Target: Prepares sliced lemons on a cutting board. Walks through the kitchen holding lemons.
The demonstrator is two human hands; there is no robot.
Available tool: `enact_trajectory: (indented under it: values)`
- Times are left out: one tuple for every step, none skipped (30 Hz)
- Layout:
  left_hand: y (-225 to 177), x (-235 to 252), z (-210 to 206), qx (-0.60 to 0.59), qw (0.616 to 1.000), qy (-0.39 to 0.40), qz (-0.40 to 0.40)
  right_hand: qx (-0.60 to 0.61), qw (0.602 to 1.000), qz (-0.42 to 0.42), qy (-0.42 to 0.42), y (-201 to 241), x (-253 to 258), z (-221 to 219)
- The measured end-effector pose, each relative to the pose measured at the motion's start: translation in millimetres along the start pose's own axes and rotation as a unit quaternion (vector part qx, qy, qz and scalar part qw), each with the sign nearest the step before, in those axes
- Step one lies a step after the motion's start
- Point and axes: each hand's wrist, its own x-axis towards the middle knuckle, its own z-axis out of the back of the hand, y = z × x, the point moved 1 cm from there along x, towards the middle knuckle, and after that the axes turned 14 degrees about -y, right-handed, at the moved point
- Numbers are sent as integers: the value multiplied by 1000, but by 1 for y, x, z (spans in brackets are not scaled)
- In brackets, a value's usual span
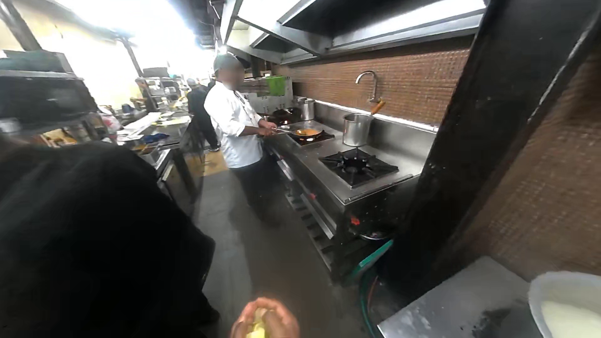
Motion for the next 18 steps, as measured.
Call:
enact_trajectory:
  values:
    - [5, 14, -18, 10, 999, 31, -5, -5, 1000, 8, -23, 5, 22, -5]
    - [11, 31, -35, 18, 999, 42, -6, -6, 999, 12, -38, 6, 44, -13]
    - [14, 51, -53, 25, 998, 49, -3, -6, 999, 16, -49, 6, 66, -23]
    - [14, 72, -72, 26, 998, 50, 3, -5, 998, 20, -55, 4, 90, -35]
    - [13, 93, -92, 20, 998, 52, 10, -6, 998, 26, -57, 2, 116, -50]
    - [11, 115, -110, 16, 998, 56, 16, -9, 998, 31, -59, -2, 141, -66]
    - [7, 137, -128, 14, 998, 60, 21, -13, 997, 37, -61, -7, 167, -83]
    - [0, 159, -148, 11, 997, 67, 23, -16, 997, 45, -61, -10, 193, -102]
    - [-8, 180, -170, 7, 997, 74, 22, -18, 997, 54, -59, -8, 218, -123]
    - [-16, 200, -193, 8, 997, 82, 15, -22, 996, 64, -55, -2, 241, -145]
    - [-23, 219, -216, 7, 996, 90, 9, -31, 995, 76, -49, 6, 263, -164]
    - [-29, 236, -238, 6, 996, 93, 7, -38, 994, 88, -42, 13, 284, -182]
    - [-34, 255, -257, 7, 996, 87, 6, -40, 994, 96, -35, 19, 303, -199]
    - [-38, 276, -275, 8, 996, 84, 1, -36, 994, 98, -29, 23, 321, -216]
    - [-39, 301, -291, 7, 996, 86, -9, -29, 994, 101, -28, 25, 338, -234]
    - [-35, 333, -306, -4, 996, 90, -21, -22, 994, 103, -28, 26, 356, -252]
    - [-28, 369, -318, -28, 994, 96, -33, -18, 994, 102, -25, 25, 375, -268]
    - [-24, 400, -330, -39, 993, 105, -46, -20, 995, 97, -23, 23, 393, -284]
